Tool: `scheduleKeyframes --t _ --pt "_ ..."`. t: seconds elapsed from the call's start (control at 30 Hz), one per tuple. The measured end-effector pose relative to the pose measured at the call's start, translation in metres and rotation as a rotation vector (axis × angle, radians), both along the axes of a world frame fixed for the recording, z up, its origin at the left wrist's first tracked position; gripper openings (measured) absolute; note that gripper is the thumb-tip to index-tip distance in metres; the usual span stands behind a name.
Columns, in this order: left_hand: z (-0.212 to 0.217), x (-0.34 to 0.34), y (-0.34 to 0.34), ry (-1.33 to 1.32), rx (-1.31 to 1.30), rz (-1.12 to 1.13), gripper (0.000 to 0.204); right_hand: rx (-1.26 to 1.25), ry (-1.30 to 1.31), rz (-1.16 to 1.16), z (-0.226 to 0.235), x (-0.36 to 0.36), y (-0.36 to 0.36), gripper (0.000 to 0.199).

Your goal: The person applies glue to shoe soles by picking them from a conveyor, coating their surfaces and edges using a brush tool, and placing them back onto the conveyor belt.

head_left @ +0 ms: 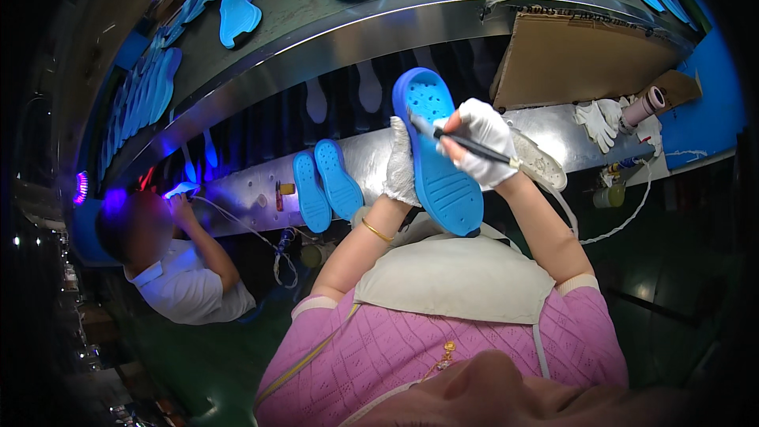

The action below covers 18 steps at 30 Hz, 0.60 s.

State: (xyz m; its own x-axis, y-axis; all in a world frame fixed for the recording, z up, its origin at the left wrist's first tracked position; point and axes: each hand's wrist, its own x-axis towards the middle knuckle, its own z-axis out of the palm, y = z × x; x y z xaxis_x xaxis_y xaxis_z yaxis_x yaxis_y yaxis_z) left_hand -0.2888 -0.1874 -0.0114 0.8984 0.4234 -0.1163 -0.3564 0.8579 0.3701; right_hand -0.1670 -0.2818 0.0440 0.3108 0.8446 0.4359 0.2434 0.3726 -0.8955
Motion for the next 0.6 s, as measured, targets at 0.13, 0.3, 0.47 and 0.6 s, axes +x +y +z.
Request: scheduleKeyframes --t 0.13,0.3,0.47,0.6 --pt "0.015 -0.004 0.005 -0.014 0.029 0.04 0.088 -0.065 0.337 0.036 0.006 0.001 -0.007 0.021" --pt "0.009 -0.004 0.02 -0.058 0.083 0.067 0.093 0.061 -0.262 -0.031 0.005 -0.023 -0.011 0.022" --pt "0.013 -0.008 0.028 -0.095 0.034 0.048 0.095 0.049 -0.234 -0.076 -0.004 -0.026 -0.017 0.022" --pt "0.02 -0.013 0.035 -0.059 0.032 0.131 0.096 -0.189 0.03 0.069 0.008 -0.034 -0.03 0.017"
